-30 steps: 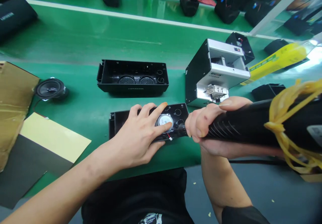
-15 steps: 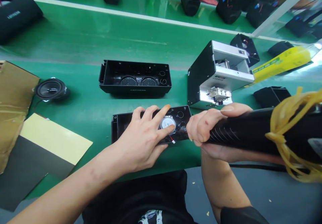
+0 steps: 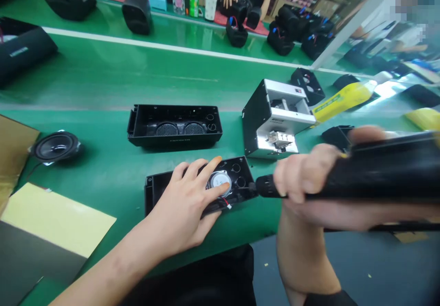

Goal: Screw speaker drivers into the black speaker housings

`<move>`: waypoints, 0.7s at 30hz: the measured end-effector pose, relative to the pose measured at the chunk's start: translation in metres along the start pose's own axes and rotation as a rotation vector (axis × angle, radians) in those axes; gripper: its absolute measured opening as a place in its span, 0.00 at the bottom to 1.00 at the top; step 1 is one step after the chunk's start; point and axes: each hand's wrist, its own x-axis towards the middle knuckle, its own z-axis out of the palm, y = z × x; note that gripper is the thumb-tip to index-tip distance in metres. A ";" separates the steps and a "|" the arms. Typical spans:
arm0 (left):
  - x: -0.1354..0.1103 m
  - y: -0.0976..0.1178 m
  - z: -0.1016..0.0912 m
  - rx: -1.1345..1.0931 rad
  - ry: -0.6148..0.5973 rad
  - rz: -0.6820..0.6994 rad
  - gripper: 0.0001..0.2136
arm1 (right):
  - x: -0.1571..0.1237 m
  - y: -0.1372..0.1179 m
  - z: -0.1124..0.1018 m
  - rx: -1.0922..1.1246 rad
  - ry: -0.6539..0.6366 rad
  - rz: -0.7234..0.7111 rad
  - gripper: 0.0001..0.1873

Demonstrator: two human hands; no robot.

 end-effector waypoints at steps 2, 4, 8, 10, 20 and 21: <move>-0.001 -0.001 0.003 0.000 0.022 0.000 0.18 | 0.021 -0.018 -0.014 -0.074 0.078 -0.175 0.20; -0.002 -0.002 0.006 0.003 0.046 0.001 0.18 | 0.046 -0.025 -0.030 -0.172 0.162 -0.354 0.24; -0.003 -0.004 0.011 0.001 0.108 0.010 0.17 | 0.086 -0.011 -0.058 -0.322 0.337 -0.551 0.35; -0.002 -0.005 0.013 0.003 0.132 0.023 0.17 | 0.095 0.000 -0.064 -0.345 0.344 -0.550 0.33; -0.002 -0.007 0.014 -0.007 0.133 0.023 0.17 | 0.092 0.012 -0.066 -0.311 0.296 -0.419 0.32; -0.002 -0.007 0.014 -0.010 0.134 0.022 0.17 | 0.092 0.013 -0.067 -0.307 0.295 -0.419 0.33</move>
